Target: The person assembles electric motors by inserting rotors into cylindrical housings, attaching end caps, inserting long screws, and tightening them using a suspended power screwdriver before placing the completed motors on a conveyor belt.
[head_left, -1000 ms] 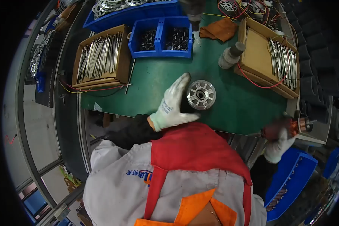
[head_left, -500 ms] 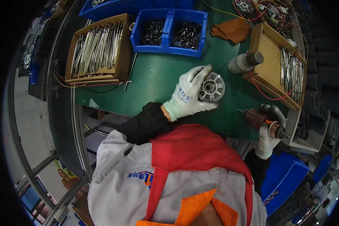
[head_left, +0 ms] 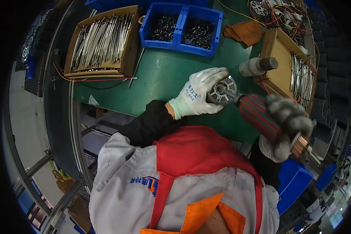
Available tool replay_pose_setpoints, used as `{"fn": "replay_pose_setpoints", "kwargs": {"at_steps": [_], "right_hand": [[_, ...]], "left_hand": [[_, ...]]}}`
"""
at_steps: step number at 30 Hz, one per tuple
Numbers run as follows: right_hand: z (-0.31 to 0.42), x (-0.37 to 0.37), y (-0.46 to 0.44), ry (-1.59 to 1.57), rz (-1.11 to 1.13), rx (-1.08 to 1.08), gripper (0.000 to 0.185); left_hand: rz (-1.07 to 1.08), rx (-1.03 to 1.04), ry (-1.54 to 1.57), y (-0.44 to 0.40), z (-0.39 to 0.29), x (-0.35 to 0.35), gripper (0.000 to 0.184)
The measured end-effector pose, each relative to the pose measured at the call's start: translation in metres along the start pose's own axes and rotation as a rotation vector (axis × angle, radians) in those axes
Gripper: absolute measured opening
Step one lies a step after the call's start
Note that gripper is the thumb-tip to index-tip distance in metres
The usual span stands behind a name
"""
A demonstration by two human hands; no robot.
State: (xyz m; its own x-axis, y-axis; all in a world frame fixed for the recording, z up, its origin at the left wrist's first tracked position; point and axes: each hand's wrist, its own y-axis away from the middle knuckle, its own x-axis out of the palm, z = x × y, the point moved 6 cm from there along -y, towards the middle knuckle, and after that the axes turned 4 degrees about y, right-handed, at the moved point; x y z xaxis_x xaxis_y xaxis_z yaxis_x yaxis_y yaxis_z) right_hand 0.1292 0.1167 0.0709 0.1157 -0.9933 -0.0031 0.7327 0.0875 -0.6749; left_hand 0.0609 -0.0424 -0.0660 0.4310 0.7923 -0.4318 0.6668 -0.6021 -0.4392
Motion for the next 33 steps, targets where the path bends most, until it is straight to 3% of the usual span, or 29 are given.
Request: {"fn": "replay_pose_setpoints", "kwargs": {"at_steps": [1, 3, 6, 14, 16, 17, 20, 22, 23, 25, 26, 27, 28, 29, 30, 32, 33], "right_hand": [[-0.015, 0.007, -0.005, -0.045, -0.124, 0.017, 0.032], [-0.037, 0.022, -0.007, 0.238, -0.168, 0.167, 0.029], [-0.061, 0.031, -0.009, 0.42, -0.11, 0.288, 0.022], [-0.072, 0.033, 0.002, 0.41, -0.049, 0.251, 0.026], [-0.076, 0.034, 0.004, 0.275, -0.031, 0.402, 0.031], [-0.075, 0.029, 0.006, 0.258, 0.085, 0.373, 0.049], [-0.069, -0.014, 0.017, -0.061, -0.506, 0.314, 0.077], [-0.064, -0.053, 0.02, 0.487, -0.594, 0.38, 0.073], [-0.078, -0.049, 0.017, 0.501, -0.572, 0.465, 0.067], [-0.117, -0.073, 0.034, 1.522, 0.007, 0.323, 0.061], [-0.098, -0.066, 0.018, 1.338, -0.079, 0.248, 0.054], [-0.078, -0.067, 0.001, 0.99, -0.244, 0.267, 0.05], [-0.056, -0.064, -0.014, 0.632, -0.39, 0.28, 0.046], [-0.018, -0.052, -0.038, 0.352, -0.506, 0.135, 0.04], [0.0, -0.039, -0.049, 0.362, -0.538, 0.123, 0.04], [0.026, -0.006, -0.072, 0.239, -0.333, 0.09, 0.042], [0.037, 0.004, -0.08, 0.205, -0.237, 0.073, 0.043]], "left_hand": [[-0.006, 0.003, -0.001, 0.001, -0.001, 0.0, 0.081], [-0.014, 0.015, -0.037, 0.002, -0.003, -0.001, 0.082], [0.004, -0.052, 0.012, 0.003, 0.001, -0.001, 0.084], [0.012, -0.041, 0.033, 0.003, 0.003, 0.001, 0.088], [0.017, 0.003, 0.04, 0.002, 0.0, -0.001, 0.089], [0.013, 0.003, 0.034, 0.004, 0.001, -0.001, 0.09], [0.062, -0.029, 0.074, -0.001, 0.002, -0.001, 0.096], [-0.079, 0.014, 0.009, -0.003, -0.006, -0.009, 0.102], [-0.08, 0.012, 0.011, -0.009, -0.012, -0.011, 0.104], [-0.04, 0.061, -0.012, -0.013, -0.011, -0.003, 0.1], [-0.024, 0.088, -0.037, -0.016, -0.007, 0.002, 0.096], [-0.023, -0.01, 0.245, -0.014, 0.002, 0.01, 0.088], [-0.036, -0.001, 0.222, -0.015, 0.001, 0.011, 0.086], [-0.043, 0.004, 0.203, -0.014, -0.001, 0.011, 0.084], [-0.003, -0.131, 0.273, -0.013, -0.001, 0.012, 0.083], [0.084, -0.29, 0.301, 0.01, 0.038, 0.027, 0.084], [0.101, -0.244, 0.133, 0.019, 0.045, 0.027, 0.081]]}}
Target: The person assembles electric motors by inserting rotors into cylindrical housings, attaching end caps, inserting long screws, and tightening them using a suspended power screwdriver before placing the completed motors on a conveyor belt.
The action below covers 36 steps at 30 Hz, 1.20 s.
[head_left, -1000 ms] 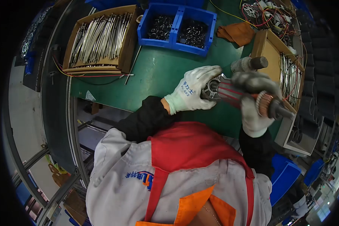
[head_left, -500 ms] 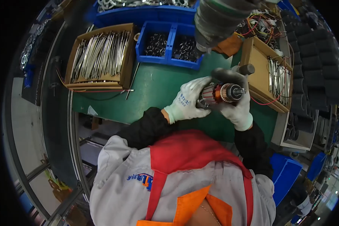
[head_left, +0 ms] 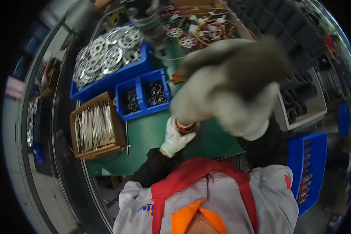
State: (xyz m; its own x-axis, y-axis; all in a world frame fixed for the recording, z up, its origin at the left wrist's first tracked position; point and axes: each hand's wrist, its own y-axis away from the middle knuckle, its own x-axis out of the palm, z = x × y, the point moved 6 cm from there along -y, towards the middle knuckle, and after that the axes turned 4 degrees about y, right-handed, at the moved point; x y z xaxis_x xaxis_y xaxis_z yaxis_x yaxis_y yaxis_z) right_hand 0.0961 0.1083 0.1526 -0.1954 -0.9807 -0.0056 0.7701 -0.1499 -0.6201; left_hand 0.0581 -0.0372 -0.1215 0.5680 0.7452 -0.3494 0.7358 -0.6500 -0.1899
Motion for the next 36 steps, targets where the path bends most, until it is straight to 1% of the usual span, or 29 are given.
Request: {"fn": "replay_pose_setpoints", "kwargs": {"at_steps": [1, 2, 3, 4, 5, 6, 8, 9, 10, 11, 12, 14, 15, 16, 18, 19, 21, 22, 23, 24, 25, 26, 28, 29, 31, 32, 34, 35, 36], "right_hand": [[0.01, 0.008, -0.002, -0.024, 0.096, -0.019, 0.044], [0.016, 0.013, -0.003, 0.339, 0.15, -0.051, 0.046], [0.005, 0.017, 0.004, 0.393, 0.158, -0.02, 0.047], [-0.014, 0.021, 0.015, 0.437, 0.176, 0.012, 0.047], [-0.023, 0.023, 0.024, 0.394, 0.165, 0.038, 0.048], [-0.028, 0.02, 0.03, 0.342, 0.16, 0.064, 0.05], [-0.019, -0.003, 0.03, 0.343, 0.173, -0.057, 0.066], [-0.012, -0.026, 0.028, 0.352, 0.129, -0.151, 0.074], [-0.016, -0.057, 0.028, 0.243, 0.071, -0.195, 0.082], [-0.021, -0.1, 0.026, 0.394, -0.017, -0.108, 0.075], [-0.021, -0.148, 0.028, 0.544, -0.102, -0.021, 0.068], [-0.024, -0.254, 0.032, 0.844, -0.362, 0.06, 0.041], [-0.014, -0.303, 0.031, 1.039, -0.499, 0.096, 0.039], [-0.005, -0.355, 0.027, 1.204, -0.599, 0.033, 0.038], [0.042, -0.397, -0.015, 1.498, -0.628, -0.117, 0.038], [0.057, -0.412, -0.037, 1.696, -0.6, -0.227, 0.038], [0.052, -0.459, -0.083, 1.872, -0.503, 0.12, 0.043], [0.041, -0.481, -0.103, 1.97, -0.374, 0.421, 0.055], [0.035, -0.492, -0.114, 1.962, -0.367, 0.393, 0.055], [0.019, -0.505, -0.118, 2.002, -0.321, 0.568, 0.06], [0.004, -0.518, -0.119, 2.034, -0.273, 0.748, 0.066], [0.0, -0.524, -0.12, 1.983, -0.294, 0.764, 0.074], [0.006, -0.518, -0.116, 1.935, -0.264, 0.828, 0.072], [0.012, -0.51, -0.117, 1.895, -0.243, 0.893, 0.071], [0.035, -0.468, -0.105, 1.932, -0.217, 0.744, 0.067], [0.046, -0.448, -0.09, 1.916, -0.244, 0.517, 0.064], [0.063, -0.399, -0.058, 1.604, -0.191, 0.454, 0.048], [0.074, -0.364, -0.044, 1.53, -0.062, 0.34, 0.047], [0.085, -0.329, -0.03, 1.44, 0.066, 0.23, 0.046]], "left_hand": [[0.103, -0.011, 0.099, 0.01, 0.015, 0.008, 0.078], [0.206, -0.027, 0.195, 0.018, 0.024, 0.016, 0.074], [0.218, 0.007, 0.223, 0.015, 0.01, 0.013, 0.07], [0.218, 0.035, 0.251, 0.013, -0.003, 0.011, 0.066], [0.013, 0.081, 0.235, 0.01, -0.015, 0.003, 0.053], [0.036, 0.099, 0.242, 0.015, -0.001, 0.002, 0.053], [0.037, 0.116, -0.068, 0.019, 0.042, -0.008, 0.053], [0.116, -0.103, 0.337, 0.015, 0.036, 0.001, 0.06], [0.025, 0.01, 0.261, 0.003, -0.016, -0.006, 0.065], [-0.071, 0.125, 0.19, -0.01, -0.057, -0.011, 0.07], [0.055, -0.104, 0.097, 0.006, -0.024, -0.016, 0.086], [-0.251, 0.136, 0.26, 0.032, -0.029, -0.03, 0.092], [-0.32, 0.171, 0.186, 0.042, -0.035, -0.04, 0.094], [-0.453, 0.177, 0.043, 0.058, -0.041, -0.05, 0.073], [-0.127, 0.173, -0.062, 0.08, -0.032, -0.076, 0.07], [-0.145, 0.179, -0.061, 0.076, -0.042, -0.073, 0.07], [-0.012, -0.055, 0.083, 0.073, -0.046, -0.057, 0.063], [0.051, -0.168, 0.156, 0.073, -0.049, -0.048, 0.062], [0.114, -0.278, 0.231, 0.073, -0.053, -0.038, 0.064], [0.177, -0.386, 0.308, 0.075, -0.061, -0.03, 0.068], [0.228, -0.313, 0.296, 0.05, -0.093, -0.011, 0.069], [0.207, -0.309, 0.296, 0.046, -0.091, -0.009, 0.069], [0.351, -0.351, 0.603, 0.049, -0.083, 0.009, 0.053], [0.332, -0.34, 0.616, 0.046, -0.082, 0.014, 0.053], [0.355, -0.369, 0.801, 0.039, -0.084, 0.024, 0.046], [0.351, -0.359, 0.81, 0.032, -0.088, 0.029, 0.046], [0.457, -0.454, 0.907, 0.021, -0.1, 0.045, 0.043], [0.573, -0.289, 0.875, 0.01, -0.099, 0.054, 0.044], [0.569, -0.199, 0.782, -0.005, -0.115, 0.059, 0.051]]}}
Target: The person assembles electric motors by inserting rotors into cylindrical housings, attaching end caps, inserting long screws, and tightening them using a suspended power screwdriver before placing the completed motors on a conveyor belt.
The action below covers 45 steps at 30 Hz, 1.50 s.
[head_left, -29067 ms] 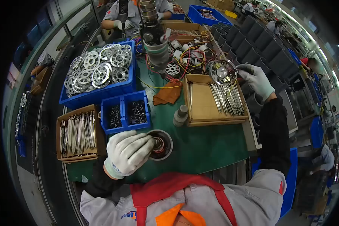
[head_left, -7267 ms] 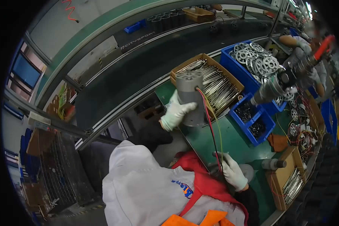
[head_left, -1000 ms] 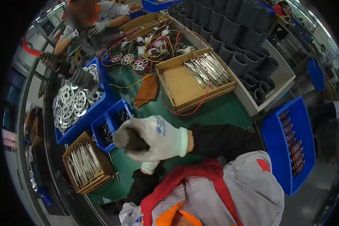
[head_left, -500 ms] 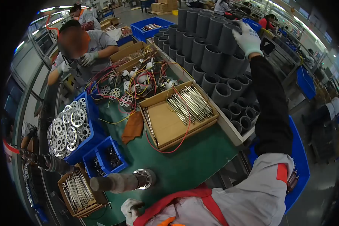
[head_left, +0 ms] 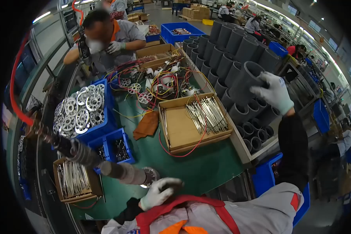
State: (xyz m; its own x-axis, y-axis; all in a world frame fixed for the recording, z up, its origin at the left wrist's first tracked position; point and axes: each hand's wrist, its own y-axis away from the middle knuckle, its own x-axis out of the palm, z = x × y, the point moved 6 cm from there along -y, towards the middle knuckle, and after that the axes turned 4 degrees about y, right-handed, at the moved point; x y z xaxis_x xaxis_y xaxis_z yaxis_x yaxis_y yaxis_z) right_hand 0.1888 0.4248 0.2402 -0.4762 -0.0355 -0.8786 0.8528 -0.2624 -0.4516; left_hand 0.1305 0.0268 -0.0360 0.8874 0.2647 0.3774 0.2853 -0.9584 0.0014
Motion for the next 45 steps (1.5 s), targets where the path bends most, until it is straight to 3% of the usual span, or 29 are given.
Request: {"fn": "replay_pose_setpoints", "kwargs": {"at_steps": [1, 3, 5, 7, 10, 12, 13, 15, 16, 18, 20, 22, 23, 25, 29, 30, 32, 33, 35, 36, 37, 38, 41, 42, 45], "right_hand": [[0.029, -0.001, 0.018, -0.084, 0.105, -0.04, 0.044], [0.075, 0.017, 0.048, -0.329, 0.291, -0.195, 0.044], [0.117, 0.037, 0.077, -0.613, 0.451, -0.36, 0.045], [0.153, 0.064, 0.098, -0.783, 0.604, -0.528, 0.046], [0.177, 0.104, 0.119, -0.934, 0.717, -0.491, 0.056], [0.184, 0.107, 0.119, -0.675, 0.483, -0.661, 0.045], [0.192, 0.112, 0.126, -0.774, 0.484, -0.514, 0.039], [0.216, 0.127, 0.14, -0.53, 0.409, -0.267, 0.038], [0.225, 0.132, 0.144, -0.447, 0.236, -0.232, 0.032], [0.239, 0.142, 0.15, -0.425, 0.133, -0.228, 0.026], [0.232, 0.151, 0.158, -0.416, -0.064, -0.093, 0.02], [0.201, 0.181, 0.167, -0.874, 0.246, 0.375, 0.024], [0.198, 0.187, 0.168, -1.154, 0.305, 0.464, 0.033], [0.184, 0.212, 0.176, -1.509, 0.348, 0.467, 0.031], [0.211, 0.201, 0.167, -1.489, 0.259, 0.472, 0.029], [0.219, 0.19, 0.153, -1.43, 0.138, 0.051, 0.02], [0.25, 0.152, 0.138, -1.145, 0.056, -0.428, 0.017], [0.267, 0.135, 0.13, -1.152, 0.115, -0.537, 0.014], [0.281, 0.11, 0.118, -1.329, 0.009, -0.651, 0.025], [0.271, 0.114, 0.111, -1.469, -0.12, -0.658, 0.048], [0.261, 0.124, 0.102, -1.554, -0.096, -0.386, 0.055], [0.252, 0.134, 0.098, -1.621, -0.067, -0.103, 0.062], [0.302, 0.162, 0.087, -1.161, 0.147, -0.232, 0.073], [0.313, 0.168, 0.086, -1.029, 0.061, -0.27, 0.082], [0.32, 0.18, 0.085, -0.989, 0.213, -0.26, 0.083]], "left_hand": [[0.004, 0.054, -0.112, -0.022, -0.014, 0.012, 0.059], [-0.028, 0.157, 0.021, -0.057, -0.036, 0.029, 0.082], [0.167, 0.254, 0.363, -0.085, -0.041, 0.046, 0.102], [0.486, 0.054, 0.603, -0.075, -0.024, 0.064, 0.111], [0.41, -0.019, 0.647, -0.04, -0.007, 0.067, 0.104], [0.38, -0.056, 0.656, -0.027, -0.008, 0.067, 0.101], [0.206, -0.004, 0.482, -0.028, -0.011, 0.059, 0.097], [-0.114, 0.089, 0.062, -0.026, -0.01, 0.04, 0.093], [-0.126, 0.082, 0.068, -0.023, -0.009, 0.039, 0.093], [-0.328, 0.195, -0.448, -0.017, -0.029, 0.031, 0.096], [-0.286, 0.147, -0.421, -0.013, -0.027, 0.027, 0.101], [-0.182, 0.087, -0.169, -0.004, -0.022, 0.019, 0.098], [-0.126, -0.052, 0.074, 0.003, -0.017, 0.014, 0.094], [-0.067, -0.231, 0.419, 0.013, -0.014, 0.018, 0.085], [-0.155, -0.15, 0.296, 0.016, -0.025, 0.04, 0.09], [-0.152, -0.134, 0.295, 0.019, -0.031, 0.041, 0.092], [-0.149, -0.057, 0.13, 0.025, -0.041, 0.035, 0.098], [-0.131, 0.054, 0.071, 0.033, -0.053, 0.034, 0.098], [-0.053, 0.154, -0.14, 0.049, -0.08, 0.032, 0.107], [-0.04, 0.204, -0.113, 0.065, -0.09, 0.024, 0.109], [-0.02, 0.254, -0.083, 0.08, -0.097, 0.02, 0.11], [-0.03, 0.37, 0.164, 0.087, -0.097, 0.014, 0.111], [-0.093, 0.38, 0.062, 0.091, -0.099, 0.008, 0.11], [-0.126, 0.385, 0.019, 0.065, -0.099, 0.014, 0.11], [-0.22, 0.409, -0.103, 0.039, -0.119, -0.01, 0.11]]}}
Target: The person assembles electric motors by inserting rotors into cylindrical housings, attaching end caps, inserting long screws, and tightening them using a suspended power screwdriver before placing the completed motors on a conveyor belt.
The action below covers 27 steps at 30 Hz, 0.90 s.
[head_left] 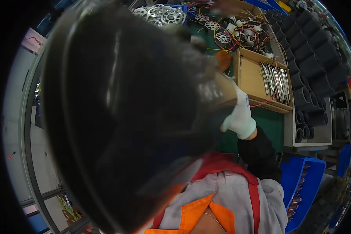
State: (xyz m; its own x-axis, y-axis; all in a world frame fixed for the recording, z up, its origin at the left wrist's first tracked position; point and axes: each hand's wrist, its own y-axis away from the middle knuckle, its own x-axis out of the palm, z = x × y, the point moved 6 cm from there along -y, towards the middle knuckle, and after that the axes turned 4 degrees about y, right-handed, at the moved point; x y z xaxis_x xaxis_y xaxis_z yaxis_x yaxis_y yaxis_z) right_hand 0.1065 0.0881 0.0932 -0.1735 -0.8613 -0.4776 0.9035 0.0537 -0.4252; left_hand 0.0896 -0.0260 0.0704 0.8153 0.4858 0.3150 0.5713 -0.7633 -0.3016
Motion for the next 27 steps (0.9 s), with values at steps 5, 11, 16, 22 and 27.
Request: {"fn": "replay_pose_setpoints", "kwargs": {"at_steps": [5, 11, 16, 22, 27], "right_hand": [[-0.021, 0.008, 0.016, -0.153, -0.048, 0.182, 0.067], [-0.008, -0.03, 0.018, 0.144, 0.133, 0.268, 0.072], [0.08, -0.091, 0.0, 0.029, -0.226, -0.486, 0.055], [0.091, -0.019, -0.054, 0.524, 0.303, -0.422, 0.047], [0.058, -0.015, -0.031, 0.191, -0.006, -0.408, 0.048]], "left_hand": [[-0.075, 0.086, -0.213, -0.01, -0.036, -0.03, 0.11], [-0.152, 0.233, -0.481, -0.041, -0.066, -0.028, 0.109], [-0.076, 0.438, -0.688, -0.026, -0.064, -0.025, 0.114], [-0.101, 0.242, -0.487, -0.007, -0.001, -0.039, 0.108], [-0.117, 0.421, -0.747, 0.0, 0.008, -0.031, 0.094]]}}
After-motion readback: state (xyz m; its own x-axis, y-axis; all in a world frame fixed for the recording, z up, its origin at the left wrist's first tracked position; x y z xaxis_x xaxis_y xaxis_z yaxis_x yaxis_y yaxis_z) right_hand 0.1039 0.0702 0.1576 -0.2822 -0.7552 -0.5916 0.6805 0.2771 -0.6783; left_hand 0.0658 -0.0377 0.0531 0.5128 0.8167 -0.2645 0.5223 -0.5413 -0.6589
